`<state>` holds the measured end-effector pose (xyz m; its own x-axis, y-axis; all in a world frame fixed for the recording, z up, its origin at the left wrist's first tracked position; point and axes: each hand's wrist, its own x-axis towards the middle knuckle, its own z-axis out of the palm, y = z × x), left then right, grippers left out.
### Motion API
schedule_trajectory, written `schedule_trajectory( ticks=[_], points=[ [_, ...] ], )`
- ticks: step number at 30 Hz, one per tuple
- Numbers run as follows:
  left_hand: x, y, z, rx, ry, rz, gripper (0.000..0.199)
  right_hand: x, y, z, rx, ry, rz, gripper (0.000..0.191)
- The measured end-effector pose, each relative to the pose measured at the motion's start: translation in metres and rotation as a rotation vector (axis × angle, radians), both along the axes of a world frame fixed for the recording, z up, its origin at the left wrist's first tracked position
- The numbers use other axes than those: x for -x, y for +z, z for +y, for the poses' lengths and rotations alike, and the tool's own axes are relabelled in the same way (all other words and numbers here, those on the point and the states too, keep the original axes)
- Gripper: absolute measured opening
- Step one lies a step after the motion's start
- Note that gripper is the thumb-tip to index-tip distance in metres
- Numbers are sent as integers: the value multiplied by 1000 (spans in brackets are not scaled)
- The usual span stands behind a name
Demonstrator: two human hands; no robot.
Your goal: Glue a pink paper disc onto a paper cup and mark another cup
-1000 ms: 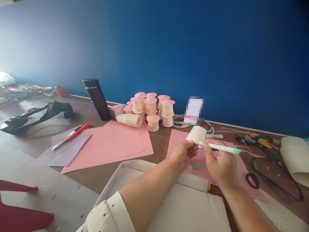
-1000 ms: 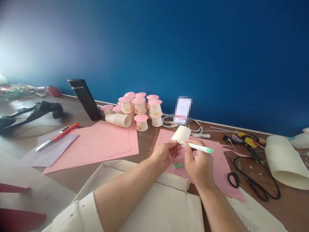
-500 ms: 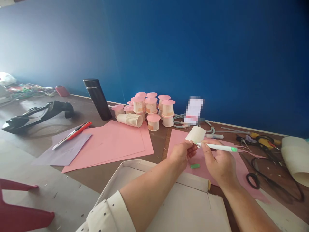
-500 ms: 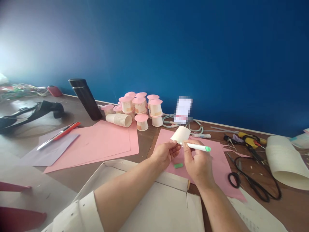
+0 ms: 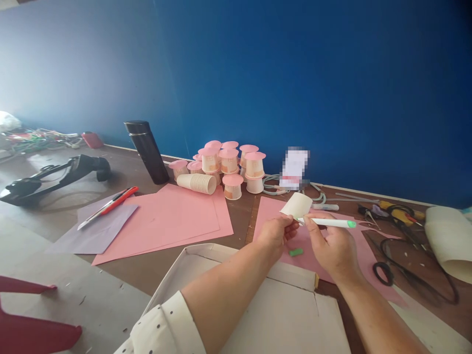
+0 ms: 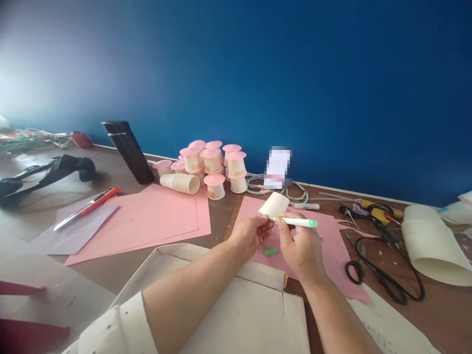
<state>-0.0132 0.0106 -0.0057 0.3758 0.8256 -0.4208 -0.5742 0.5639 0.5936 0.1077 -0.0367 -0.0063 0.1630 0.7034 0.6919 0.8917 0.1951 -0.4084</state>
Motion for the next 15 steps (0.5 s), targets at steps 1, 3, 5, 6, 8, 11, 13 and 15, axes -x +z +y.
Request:
schedule_trajectory(
  ticks=[1, 3, 5, 6, 8, 11, 13, 15],
  points=[
    [0, 1, 0, 0, 1, 3, 5, 0, 0, 0, 5, 3, 2, 26],
    [0, 1, -1, -8, -1, 6, 6, 0, 0, 0, 9, 8, 13, 26],
    [1, 1, -1, -36, -9, -2, 6, 0, 0, -1, -1, 1, 30, 26],
    [1, 0, -1, -54, -15, -8, 6, 0, -1, -1, -8, -3, 37, 26],
    [1, -2, 0, -91, -25, -19, 7, 0, -1, -1, -24, -11, 44, 26],
    [-1, -6, 0, -127, -47, -16, 9, 2, -1, -1, -43, -7, 48, 25],
    [-2, -8, -1, -157, -64, -6, 14, 3, -1, -1, -53, -6, 51, 25],
    [-3, -9, -2, -197, -77, 7, 19, 4, 0, -1, -54, -15, 51, 26]
  ],
)
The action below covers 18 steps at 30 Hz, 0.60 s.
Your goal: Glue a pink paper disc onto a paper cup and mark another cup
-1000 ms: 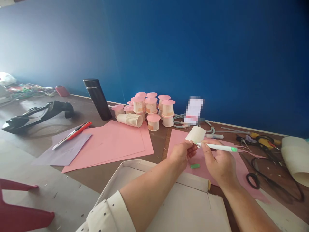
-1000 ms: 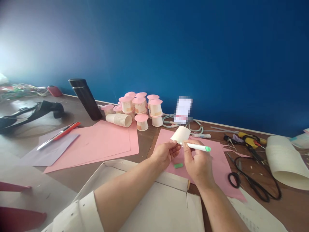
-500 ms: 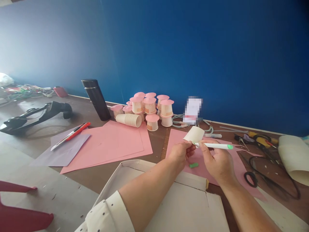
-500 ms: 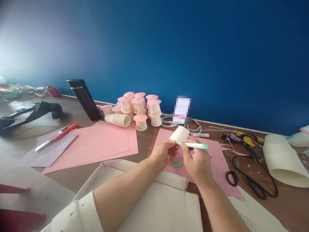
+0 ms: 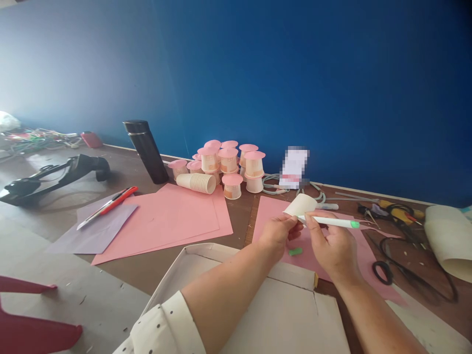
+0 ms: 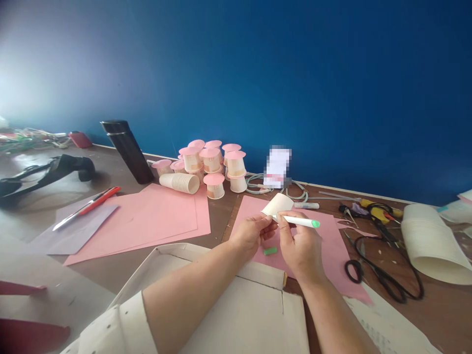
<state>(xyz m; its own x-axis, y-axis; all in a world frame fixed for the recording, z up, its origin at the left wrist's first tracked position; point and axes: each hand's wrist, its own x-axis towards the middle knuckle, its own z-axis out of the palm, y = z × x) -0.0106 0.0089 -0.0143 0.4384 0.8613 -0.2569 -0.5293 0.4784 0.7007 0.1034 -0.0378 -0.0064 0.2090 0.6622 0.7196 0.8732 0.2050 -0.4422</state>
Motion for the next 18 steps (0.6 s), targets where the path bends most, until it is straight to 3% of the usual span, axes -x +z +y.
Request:
schedule_trajectory(
  ticks=[18],
  points=[
    [-2, 0, -2, -143, -6, 192, 19, -2, 1, 2, -3, -35, -20, 29]
  ],
)
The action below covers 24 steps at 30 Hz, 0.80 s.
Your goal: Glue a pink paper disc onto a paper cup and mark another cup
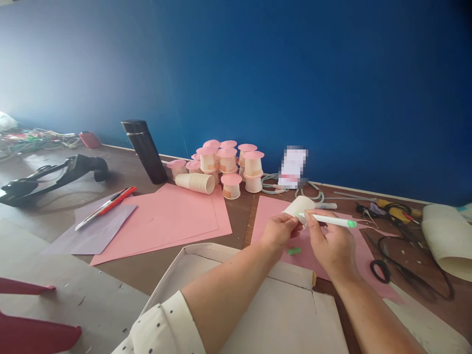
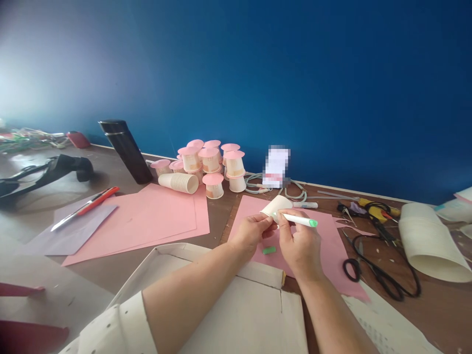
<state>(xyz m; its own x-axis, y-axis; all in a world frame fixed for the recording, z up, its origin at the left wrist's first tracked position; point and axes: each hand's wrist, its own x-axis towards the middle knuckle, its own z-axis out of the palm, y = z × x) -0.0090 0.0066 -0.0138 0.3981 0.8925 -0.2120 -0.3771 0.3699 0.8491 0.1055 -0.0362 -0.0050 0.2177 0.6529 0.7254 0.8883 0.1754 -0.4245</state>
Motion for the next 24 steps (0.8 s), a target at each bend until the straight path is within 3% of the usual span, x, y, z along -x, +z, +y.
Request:
schedule_trajectory(
  ticks=[9, 15, 19, 24],
  points=[
    [-1, -2, 0, -8, 10, 18, 15, 0, -1, 1, -8, -28, -1, 30],
    [1, 0, 0, 103, 8, -132, 13, 2, 3, -2, -58, -56, 65, 28],
    [2, 1, 1, 191, 12, -123, 14, 0, 6, -5, -60, -120, 143, 31],
    [1, 2, -1, 174, -2, -110, 14, -3, 3, -4, -31, -117, 115, 29]
  ],
)
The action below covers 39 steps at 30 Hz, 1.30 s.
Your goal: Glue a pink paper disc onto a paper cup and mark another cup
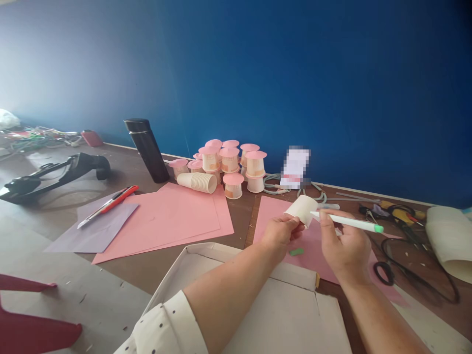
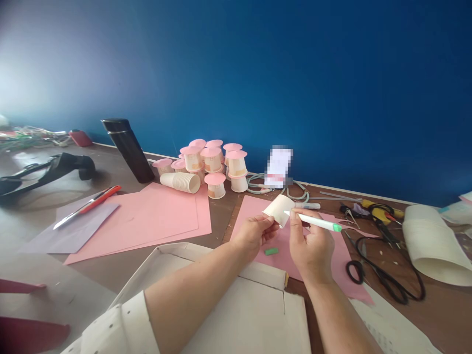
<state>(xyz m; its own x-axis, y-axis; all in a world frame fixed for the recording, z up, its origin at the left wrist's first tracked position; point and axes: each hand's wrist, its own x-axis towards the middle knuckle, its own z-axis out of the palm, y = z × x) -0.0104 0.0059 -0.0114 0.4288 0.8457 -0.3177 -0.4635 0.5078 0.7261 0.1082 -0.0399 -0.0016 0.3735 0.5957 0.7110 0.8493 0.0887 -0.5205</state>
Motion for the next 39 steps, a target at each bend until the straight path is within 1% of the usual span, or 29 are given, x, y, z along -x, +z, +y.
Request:
schedule_trajectory(
  ticks=[4, 7, 10, 15, 22, 28, 34, 39],
  points=[
    [0, -1, 0, -42, 4, -19, 14, 1, -2, 3, -6, 23, -73, 27],
    [0, -2, 0, -67, -2, -28, 18, 1, -3, 4, -11, 29, -108, 26],
    [0, -2, 1, -80, -6, -23, 21, 0, -4, 4, -5, 25, -117, 27],
    [-1, -3, 1, -93, -6, -7, 18, -1, -5, 6, 16, 15, -113, 28],
    [-1, -3, 3, -74, 9, -19, 15, -3, -8, 6, 34, -21, -127, 27],
    [1, -2, 2, -58, -1, -31, 16, -1, -4, 5, 15, 43, -116, 28],
    [1, -1, 1, -59, 1, -15, 16, -2, -5, 5, 33, 3, -116, 27],
    [1, 4, 1, 8, 27, -44, 9, -3, -8, 6, 28, -27, -137, 26]
  ],
)
